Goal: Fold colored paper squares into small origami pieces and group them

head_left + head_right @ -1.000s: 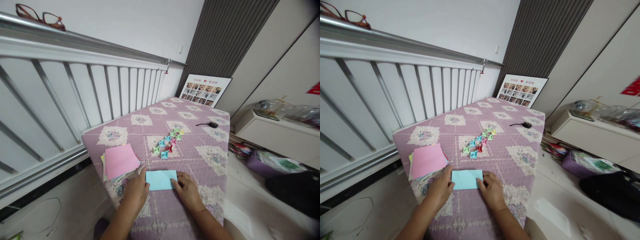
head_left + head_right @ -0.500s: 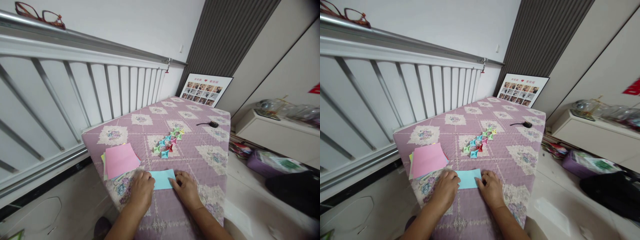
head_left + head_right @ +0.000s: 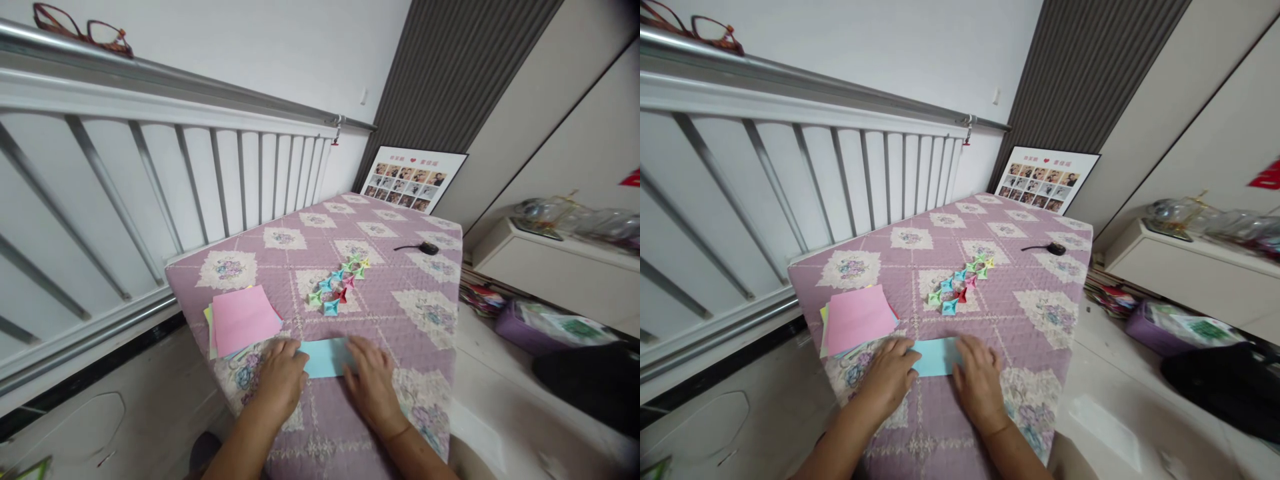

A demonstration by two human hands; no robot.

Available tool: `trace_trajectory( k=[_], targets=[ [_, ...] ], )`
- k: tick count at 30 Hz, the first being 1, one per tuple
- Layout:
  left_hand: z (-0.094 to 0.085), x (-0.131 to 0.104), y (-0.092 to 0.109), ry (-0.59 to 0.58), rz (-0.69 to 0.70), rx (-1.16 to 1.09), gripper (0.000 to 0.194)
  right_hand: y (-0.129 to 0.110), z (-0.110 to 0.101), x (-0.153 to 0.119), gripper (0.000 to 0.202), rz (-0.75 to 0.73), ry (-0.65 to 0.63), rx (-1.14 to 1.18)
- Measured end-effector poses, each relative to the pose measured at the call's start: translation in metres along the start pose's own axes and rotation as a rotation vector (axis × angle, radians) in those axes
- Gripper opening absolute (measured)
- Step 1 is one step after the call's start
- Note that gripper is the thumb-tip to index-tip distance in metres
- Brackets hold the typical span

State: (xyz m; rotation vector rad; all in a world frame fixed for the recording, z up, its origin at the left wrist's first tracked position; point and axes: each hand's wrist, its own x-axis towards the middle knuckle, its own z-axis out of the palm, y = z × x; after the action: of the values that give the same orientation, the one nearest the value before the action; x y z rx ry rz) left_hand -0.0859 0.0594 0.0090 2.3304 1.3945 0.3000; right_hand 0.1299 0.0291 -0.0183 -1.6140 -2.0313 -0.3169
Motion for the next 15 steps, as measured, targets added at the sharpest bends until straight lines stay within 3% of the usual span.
trace_trajectory(
  k=[2,5,9,15],
  targets=[
    [-0.001,-0.001,0.001,0.005,-0.003,0.010,0.027,-0.016,-0.005,-0.001,0.028,-0.206,-0.084,0.074],
    [-0.003,-0.001,0.001,0.015,-0.012,0.020,0.028,-0.040,-0.007,-0.003,0.025,-0.297,-0.196,0.166],
    [-0.005,-0.001,0.001,0.026,-0.020,0.015,0.028,-0.048,-0.003,-0.009,0.025,-0.184,-0.168,0.212],
    [-0.007,-0.003,-0.003,0.004,-0.013,0.006,0.032,-0.027,-0.002,-0.020,0.020,-0.033,-0.061,0.205]
  ],
)
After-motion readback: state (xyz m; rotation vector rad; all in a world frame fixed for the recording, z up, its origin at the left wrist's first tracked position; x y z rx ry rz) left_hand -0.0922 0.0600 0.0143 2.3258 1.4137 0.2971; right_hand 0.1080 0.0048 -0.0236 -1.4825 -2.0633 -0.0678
